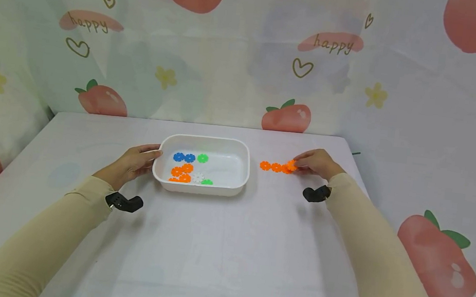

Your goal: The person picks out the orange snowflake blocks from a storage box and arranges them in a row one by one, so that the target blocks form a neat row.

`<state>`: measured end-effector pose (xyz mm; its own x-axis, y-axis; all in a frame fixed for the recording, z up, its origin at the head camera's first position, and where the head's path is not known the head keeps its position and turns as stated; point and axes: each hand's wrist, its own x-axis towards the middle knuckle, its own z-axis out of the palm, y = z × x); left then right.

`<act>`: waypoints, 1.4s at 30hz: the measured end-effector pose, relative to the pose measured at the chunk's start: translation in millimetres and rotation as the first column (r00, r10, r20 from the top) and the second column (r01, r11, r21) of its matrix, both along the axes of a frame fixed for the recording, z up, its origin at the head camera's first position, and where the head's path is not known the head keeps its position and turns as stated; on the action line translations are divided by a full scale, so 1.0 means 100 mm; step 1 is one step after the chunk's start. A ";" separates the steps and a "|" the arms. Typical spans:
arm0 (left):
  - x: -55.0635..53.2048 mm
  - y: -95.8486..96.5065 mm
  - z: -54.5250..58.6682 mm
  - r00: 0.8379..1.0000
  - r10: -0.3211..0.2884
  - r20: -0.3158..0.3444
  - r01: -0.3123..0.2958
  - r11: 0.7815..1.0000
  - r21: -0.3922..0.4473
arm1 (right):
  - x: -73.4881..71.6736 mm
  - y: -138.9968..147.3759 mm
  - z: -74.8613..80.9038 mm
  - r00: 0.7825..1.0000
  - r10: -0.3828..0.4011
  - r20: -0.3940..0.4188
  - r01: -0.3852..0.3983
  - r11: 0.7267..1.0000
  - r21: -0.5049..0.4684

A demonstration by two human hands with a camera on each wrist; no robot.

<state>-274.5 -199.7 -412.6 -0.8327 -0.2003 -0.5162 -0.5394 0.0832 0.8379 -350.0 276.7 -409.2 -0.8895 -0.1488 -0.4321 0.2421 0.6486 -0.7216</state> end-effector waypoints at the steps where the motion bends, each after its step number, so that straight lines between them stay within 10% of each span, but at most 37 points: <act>1: 0.00 0.00 0.00 1.000 0.001 -0.001 -0.001 1.000 0.000 | 0.00 0.01 0.00 1.000 0.004 -0.002 -0.004 1.000 -0.003; 42: 0.00 -0.02 -0.02 1.000 -0.029 -0.009 0.028 0.999 -0.025 | -0.01 0.11 -0.03 0.998 -0.051 0.021 0.050 0.996 0.076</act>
<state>-274.6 -202.1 -414.3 -0.8430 -0.1891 -0.5035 -0.5287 0.1192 0.8404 -351.3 287.2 -412.2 -0.8848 -0.0700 -0.4606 0.2918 0.6876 -0.6649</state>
